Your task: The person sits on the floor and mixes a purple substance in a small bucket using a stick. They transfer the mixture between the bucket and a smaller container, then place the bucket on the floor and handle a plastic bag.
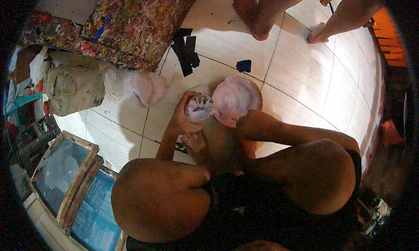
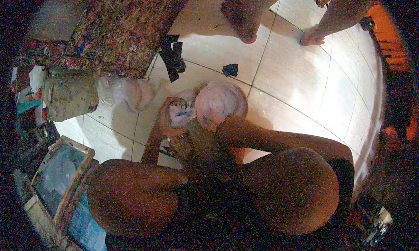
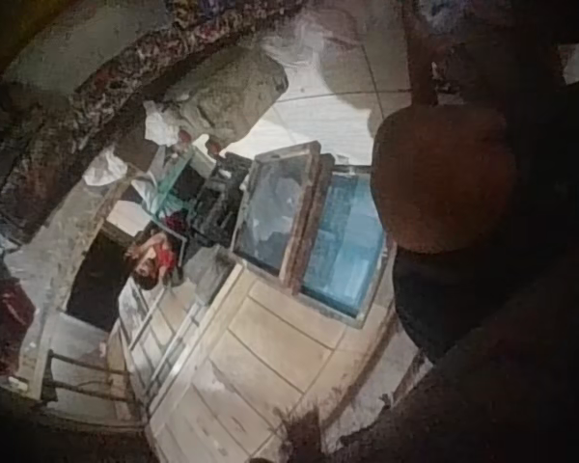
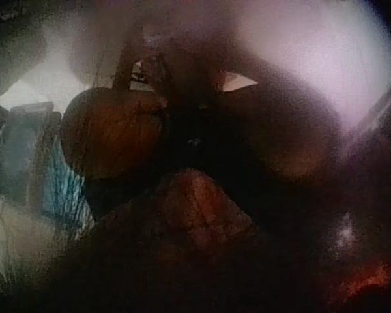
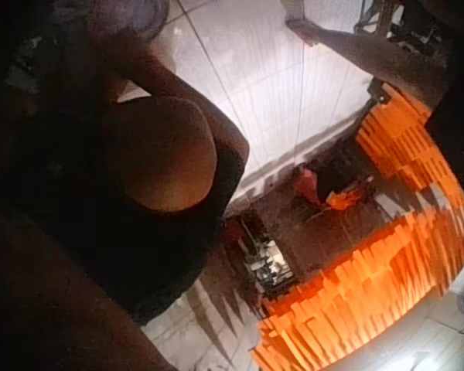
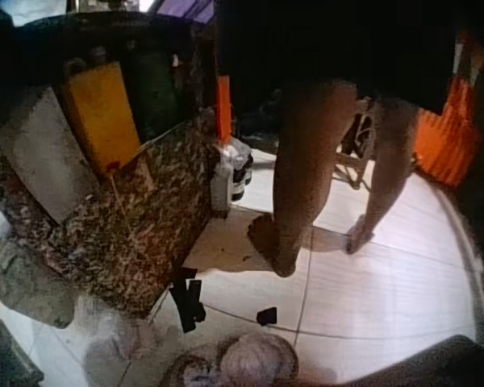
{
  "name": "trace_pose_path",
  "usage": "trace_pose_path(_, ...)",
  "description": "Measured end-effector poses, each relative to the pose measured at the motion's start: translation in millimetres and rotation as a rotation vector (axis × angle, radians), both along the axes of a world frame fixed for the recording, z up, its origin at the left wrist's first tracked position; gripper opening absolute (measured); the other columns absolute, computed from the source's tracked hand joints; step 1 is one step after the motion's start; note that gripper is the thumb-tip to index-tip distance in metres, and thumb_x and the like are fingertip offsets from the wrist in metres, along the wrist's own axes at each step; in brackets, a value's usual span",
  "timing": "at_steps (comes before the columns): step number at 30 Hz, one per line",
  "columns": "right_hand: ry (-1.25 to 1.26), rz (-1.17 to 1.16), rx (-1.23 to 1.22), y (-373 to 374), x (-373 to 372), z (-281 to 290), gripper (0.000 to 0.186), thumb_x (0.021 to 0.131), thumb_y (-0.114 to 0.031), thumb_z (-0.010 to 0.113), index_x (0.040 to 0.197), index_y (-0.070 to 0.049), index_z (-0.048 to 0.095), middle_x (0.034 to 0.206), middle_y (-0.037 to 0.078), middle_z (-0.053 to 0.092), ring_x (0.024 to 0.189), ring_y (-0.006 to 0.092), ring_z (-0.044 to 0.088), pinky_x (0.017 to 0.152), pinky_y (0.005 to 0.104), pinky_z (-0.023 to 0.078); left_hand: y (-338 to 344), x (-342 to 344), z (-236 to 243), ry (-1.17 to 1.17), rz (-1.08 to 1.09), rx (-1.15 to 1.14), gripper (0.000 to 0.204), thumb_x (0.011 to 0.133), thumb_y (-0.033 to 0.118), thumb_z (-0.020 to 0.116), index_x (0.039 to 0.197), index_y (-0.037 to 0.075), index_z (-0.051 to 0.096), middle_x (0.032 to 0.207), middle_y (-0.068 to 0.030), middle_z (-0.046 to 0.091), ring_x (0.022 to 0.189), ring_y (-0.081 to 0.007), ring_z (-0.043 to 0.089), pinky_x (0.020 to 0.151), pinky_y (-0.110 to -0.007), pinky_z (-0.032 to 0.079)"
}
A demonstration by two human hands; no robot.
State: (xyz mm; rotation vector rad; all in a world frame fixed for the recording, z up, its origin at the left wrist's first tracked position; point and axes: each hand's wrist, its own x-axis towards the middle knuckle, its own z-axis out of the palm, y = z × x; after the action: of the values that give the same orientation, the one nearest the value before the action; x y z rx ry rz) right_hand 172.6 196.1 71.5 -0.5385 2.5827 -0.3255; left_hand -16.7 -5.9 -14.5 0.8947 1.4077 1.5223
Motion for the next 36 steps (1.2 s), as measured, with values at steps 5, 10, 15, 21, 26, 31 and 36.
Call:
trace_pose_path(5,0.084,-0.124,0.132,46.9,-29.1,-0.8,0.019,0.075,-0.019,0.063,0.087,-0.006,0.071,0.071,0.014,0.068,0.066,0.0322,0.069,0.057,0.0454,0.055,-6.2,4.8,-9.3,-0.017,0.021,-0.069,0.078,0.055,0.005,0.080,0.124,0.005,0.043,0.116,-0.0095,0.056,0.110,-0.0189,0.055,0.097,-0.035,0.043)
trace_pose_path(10,0.270,-0.074,0.139,18.0,-5.0,-20.4,0.022,0.084,-0.017,0.057,0.099,-0.008,0.070,0.068,0.011,0.067,0.062,0.0285,0.068,0.055,0.0415,0.056,2.4,4.8,-0.9,-0.069,0.001,-0.036,0.078,0.054,0.005,0.078,0.124,0.005,0.042,0.116,-0.0095,0.056,0.109,-0.0188,0.055,0.096,-0.035,0.044)
trace_pose_path(15,0.081,-0.077,0.059,51.5,8.4,-21.3,0.030,0.086,-0.017,0.056,0.114,-0.009,0.064,0.065,0.012,0.065,0.056,0.0285,0.066,0.049,0.0417,0.055,-2.6,5.0,10.5,0.078,0.024,-0.109,0.078,0.053,0.006,0.078,0.123,0.005,0.043,0.116,-0.0107,0.056,0.110,-0.0198,0.055,0.097,-0.035,0.043)
trace_pose_path(21,0.127,-0.414,0.100,65.9,17.3,-44.1,0.012,0.082,-0.013,0.059,0.093,-0.012,0.062,0.061,0.014,0.062,0.054,0.0306,0.064,0.050,0.0419,0.052,2.3,4.0,19.2,0.095,-0.007,-0.111,0.080,0.050,0.008,0.079,0.122,0.006,0.044,0.115,-0.0118,0.057,0.109,-0.0213,0.056,0.097,-0.035,0.043)
trace_pose_path(26,-0.042,-0.258,0.023,56.3,44.2,-32.0,0.021,0.080,-0.013,0.060,0.100,-0.019,0.064,0.066,0.009,0.064,0.058,0.0291,0.065,0.055,0.0409,0.052,-0.6,4.5,4.2,0.045,-0.030,-0.111,0.081,0.049,0.010,0.080,0.121,0.006,0.044,0.114,-0.0119,0.058,0.108,-0.0219,0.057,0.096,-0.035,0.044)
trace_pose_path(31,0.042,-0.224,0.114,84.3,21.1,-9.0,0.025,0.078,-0.013,0.060,0.102,-0.014,0.064,0.067,0.009,0.064,0.058,0.0284,0.064,0.055,0.0408,0.051,-6.9,7.3,2.3,0.117,-0.010,-0.105,0.081,0.048,0.011,0.081,0.121,0.006,0.045,0.112,-0.0118,0.059,0.107,-0.0223,0.059,0.095,-0.035,0.045)
trace_pose_path(36,0.003,-0.458,0.185,64.8,46.3,-23.6,0.018,0.082,-0.014,0.057,0.099,-0.007,0.060,0.062,0.013,0.062,0.055,0.0327,0.063,0.051,0.0457,0.048,5.4,4.6,26.6,0.180,-0.067,-0.192,0.082,0.048,0.012,0.082,0.120,0.007,0.045,0.111,-0.0128,0.061,0.106,-0.0247,0.060,0.095,-0.036,0.046)
